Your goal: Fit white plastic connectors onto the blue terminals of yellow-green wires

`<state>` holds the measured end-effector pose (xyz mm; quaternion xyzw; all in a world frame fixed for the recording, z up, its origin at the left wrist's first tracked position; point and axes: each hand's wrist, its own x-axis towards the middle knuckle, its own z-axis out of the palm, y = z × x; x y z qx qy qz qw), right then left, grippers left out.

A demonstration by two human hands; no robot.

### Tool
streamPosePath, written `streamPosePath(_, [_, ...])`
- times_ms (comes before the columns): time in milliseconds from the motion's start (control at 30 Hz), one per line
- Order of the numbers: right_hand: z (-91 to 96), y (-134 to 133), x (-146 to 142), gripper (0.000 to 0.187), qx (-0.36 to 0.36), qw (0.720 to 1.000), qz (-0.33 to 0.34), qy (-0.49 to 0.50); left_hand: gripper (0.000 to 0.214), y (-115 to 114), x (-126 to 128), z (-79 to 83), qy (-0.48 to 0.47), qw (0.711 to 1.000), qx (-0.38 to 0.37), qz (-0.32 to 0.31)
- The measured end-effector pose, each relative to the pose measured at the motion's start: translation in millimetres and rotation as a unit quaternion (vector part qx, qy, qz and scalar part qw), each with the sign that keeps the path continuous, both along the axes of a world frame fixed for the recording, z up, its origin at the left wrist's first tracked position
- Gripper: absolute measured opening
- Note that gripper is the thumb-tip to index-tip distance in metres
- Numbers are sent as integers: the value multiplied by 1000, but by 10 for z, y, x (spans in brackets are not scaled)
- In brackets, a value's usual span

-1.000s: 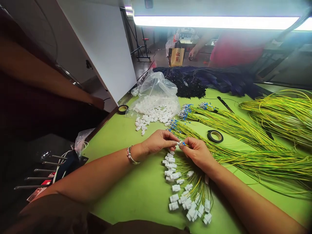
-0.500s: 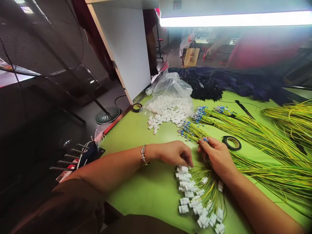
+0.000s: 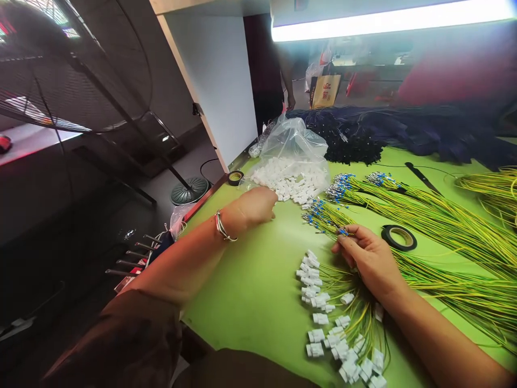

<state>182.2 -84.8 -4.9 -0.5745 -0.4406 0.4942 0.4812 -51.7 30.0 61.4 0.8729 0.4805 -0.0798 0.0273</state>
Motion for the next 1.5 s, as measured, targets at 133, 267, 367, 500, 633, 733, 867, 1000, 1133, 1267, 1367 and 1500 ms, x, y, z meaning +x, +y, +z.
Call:
streamPosePath(133, [36,-11,-15,31,-9,1000,15,-23,24,-14,97,-82,-17,999,-42,-3])
streamPosePath(267, [37,-17,-18,33,-12,1000,12,-24,23,18,153,-156,-113,991,-68,3])
streamPosePath(367, [11,-14,-7,36,-4,1000,-3,-11,25,47,137,-180,-158,984,-82,22])
streamPosePath(500, [-11,-5,7,32,4,1000,-3,-23,17,69,116,-199,-165,983,-83,7])
streamPosePath(633, [-7,1,1,26,23,997,-1,-68,23,61,149,-224,-141,988,-56,10])
streamPosePath(733, [7,4,-6,23,33,996,3,-84,19,47,158,-256,-128,990,-52,-2])
streamPosePath(867, [29,3,-5,24,17,997,11,-77,25,46,126,-265,-130,990,-48,-24])
streamPosePath(1000, [43,5,-3,23,6,999,13,-48,24,22,163,-185,-218,973,-76,-22])
streamPosePath(1133, [69,19,-4,20,-5,999,15,-33,13,-111,329,-211,-395,877,-273,31])
streamPosePath(1267, [104,23,-14,18,-17,998,35,-44,23,-296,500,-396,-520,706,-472,90])
streamPosePath(1367, [125,14,-27,17,-16,998,36,-52,28,-375,563,-483,-568,614,-526,153])
streamPosePath(1500, [138,9,-35,19,-10,995,58,-84,24,-393,581,-492,-585,557,-553,204])
